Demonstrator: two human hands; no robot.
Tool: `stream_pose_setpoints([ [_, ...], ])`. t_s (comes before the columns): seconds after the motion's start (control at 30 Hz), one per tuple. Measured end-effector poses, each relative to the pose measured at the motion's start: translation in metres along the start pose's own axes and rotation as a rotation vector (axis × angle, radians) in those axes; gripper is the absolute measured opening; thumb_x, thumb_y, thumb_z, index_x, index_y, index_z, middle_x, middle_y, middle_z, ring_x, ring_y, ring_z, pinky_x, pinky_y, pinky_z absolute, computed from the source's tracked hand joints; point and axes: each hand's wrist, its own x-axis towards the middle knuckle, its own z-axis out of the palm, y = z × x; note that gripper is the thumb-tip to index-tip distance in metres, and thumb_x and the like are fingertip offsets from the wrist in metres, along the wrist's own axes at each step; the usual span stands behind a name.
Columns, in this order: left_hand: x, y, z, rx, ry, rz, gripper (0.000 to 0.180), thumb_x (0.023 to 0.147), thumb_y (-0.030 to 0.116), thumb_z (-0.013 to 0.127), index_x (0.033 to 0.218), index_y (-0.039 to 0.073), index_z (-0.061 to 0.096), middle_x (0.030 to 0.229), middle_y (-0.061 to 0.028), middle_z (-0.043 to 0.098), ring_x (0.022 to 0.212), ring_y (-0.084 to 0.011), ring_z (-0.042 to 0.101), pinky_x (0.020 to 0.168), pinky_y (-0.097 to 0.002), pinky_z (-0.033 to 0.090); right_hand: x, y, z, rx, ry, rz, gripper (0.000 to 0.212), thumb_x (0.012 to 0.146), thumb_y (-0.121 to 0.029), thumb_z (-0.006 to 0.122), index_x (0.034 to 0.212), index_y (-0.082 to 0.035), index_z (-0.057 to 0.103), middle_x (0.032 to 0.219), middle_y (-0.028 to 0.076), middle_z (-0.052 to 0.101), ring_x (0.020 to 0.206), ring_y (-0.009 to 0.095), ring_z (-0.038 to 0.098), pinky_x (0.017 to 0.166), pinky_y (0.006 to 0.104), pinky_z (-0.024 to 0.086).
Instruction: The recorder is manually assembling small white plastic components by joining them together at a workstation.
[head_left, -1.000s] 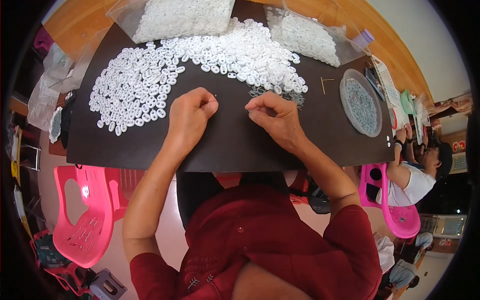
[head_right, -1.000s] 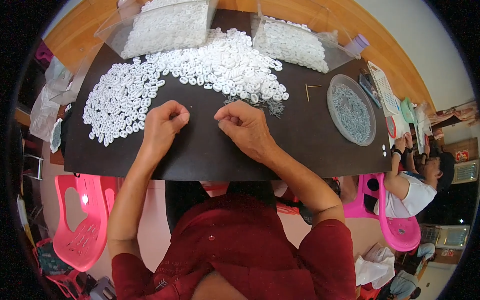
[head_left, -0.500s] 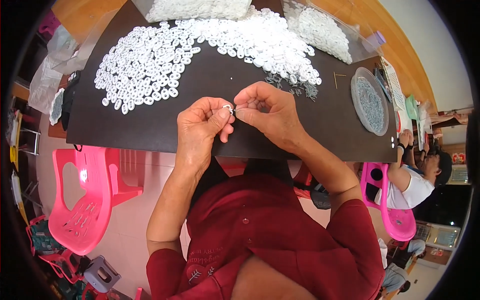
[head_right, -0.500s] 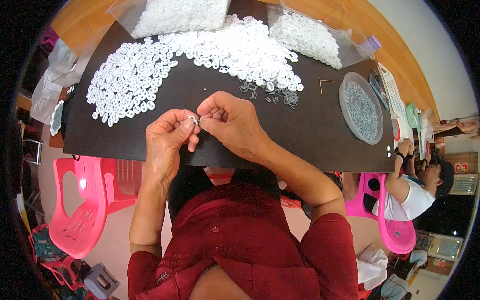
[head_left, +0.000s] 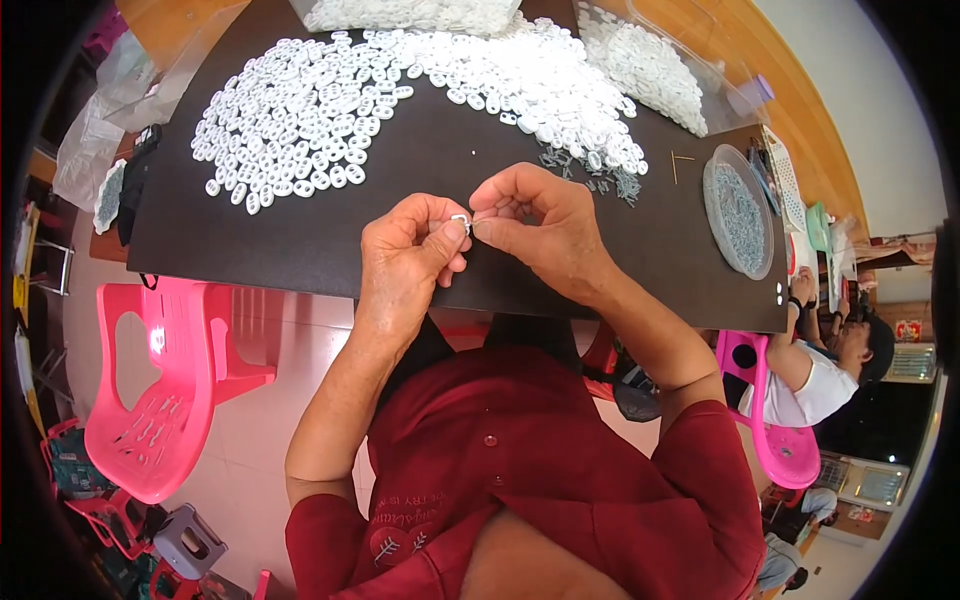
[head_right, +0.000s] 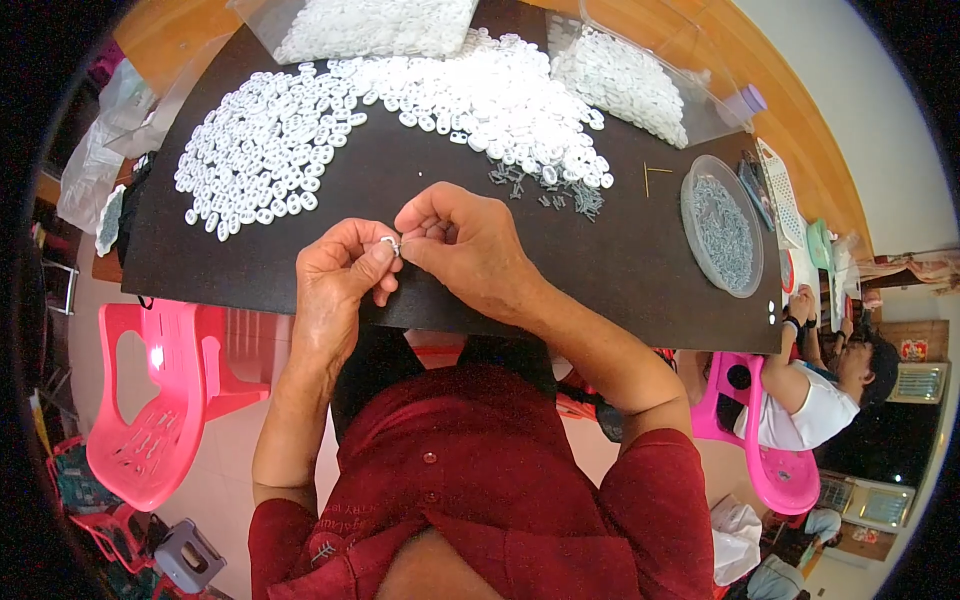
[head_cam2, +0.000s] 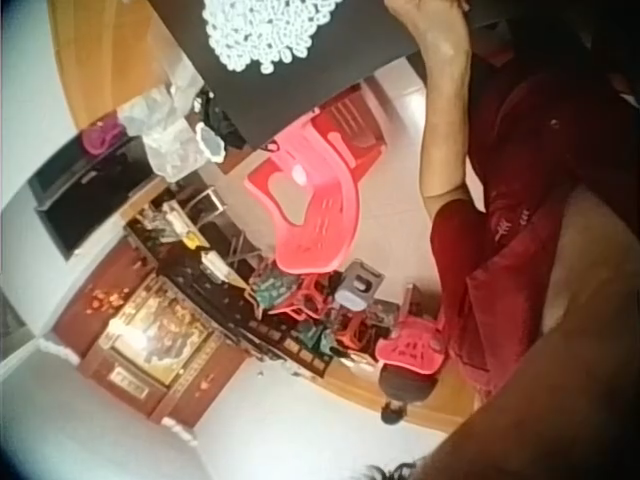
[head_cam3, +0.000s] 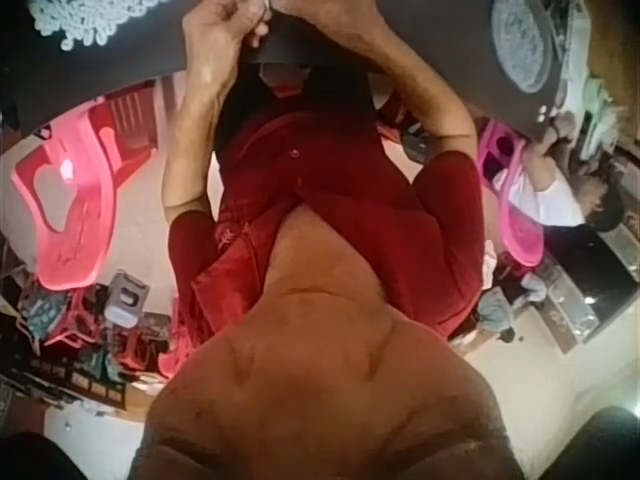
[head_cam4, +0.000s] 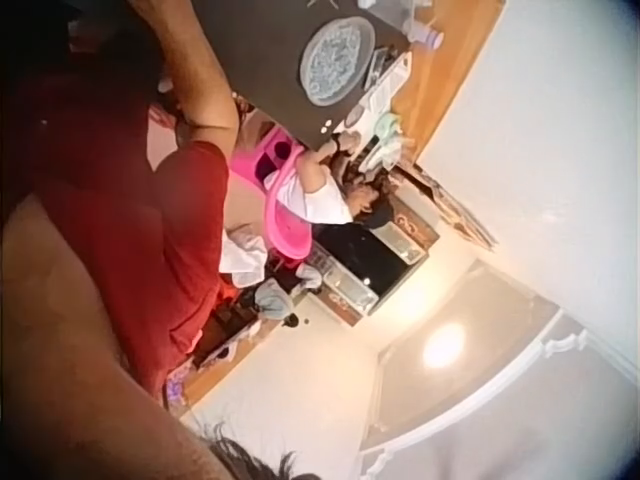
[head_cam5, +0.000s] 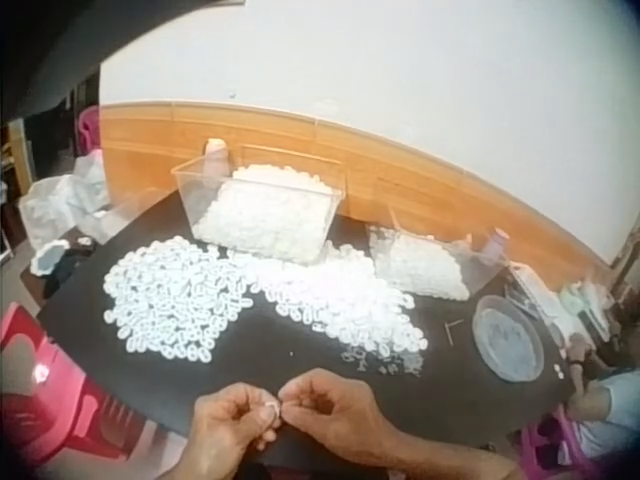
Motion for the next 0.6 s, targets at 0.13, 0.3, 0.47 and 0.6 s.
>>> stream_pose_setpoints([
  [0.13,-0.0001,-0.0019,-0.0018,0.002,-0.002,0.001,0.009,0.089,0.009,0.058,0.089,0.0,0.061,0.073,-0.0018,0.058,0.059,-0.0063,0.051,0.051,-0.0186,0.04,0.0006,-0.0015,0.0011,-0.006,-0.011,0.016,0.013,0.078,-0.002,0.065,0.09,0.0,0.061,0.075,0.0,0.059,0.067,0.005,0.053,0.061,0.0209,0.046],
  [0.3,-0.0004,0.0,-0.0022,-0.001,0.003,-0.007,0.009,0.089,0.009,0.059,0.089,0.0,0.061,0.073,-0.0016,0.058,0.059,-0.006,0.051,0.051,-0.0183,0.04,0.0006,-0.0005,0.0012,-0.03,-0.024,0.022,0.013,0.078,-0.003,0.065,0.09,0.0,0.061,0.075,0.001,0.06,0.067,0.005,0.053,0.061,0.0209,0.046],
  [0.47,-0.0023,-0.0009,-0.0045,0.013,0.001,-0.013,0.009,0.089,0.009,0.059,0.089,0.001,0.061,0.073,-0.0011,0.058,0.059,-0.0055,0.051,0.051,-0.0178,0.039,0.0008,0.002,0.0036,-0.012,-0.03,0.01,0.013,0.078,-0.004,0.066,0.09,0.0,0.061,0.075,0.001,0.06,0.066,0.005,0.053,0.061,0.0211,0.046],
  [0.6,-0.0023,-0.0033,-0.002,0.067,0.021,0.024,0.007,0.088,0.008,0.058,0.086,0.001,0.06,0.07,0.0003,0.056,0.058,-0.0047,0.049,0.05,-0.0182,0.038,0.0009,0.0018,0.0032,-0.014,-0.03,0.022,0.013,0.078,-0.005,0.067,0.089,0.0,0.061,0.075,0.001,0.06,0.067,0.005,0.053,0.061,0.0213,0.046],
])
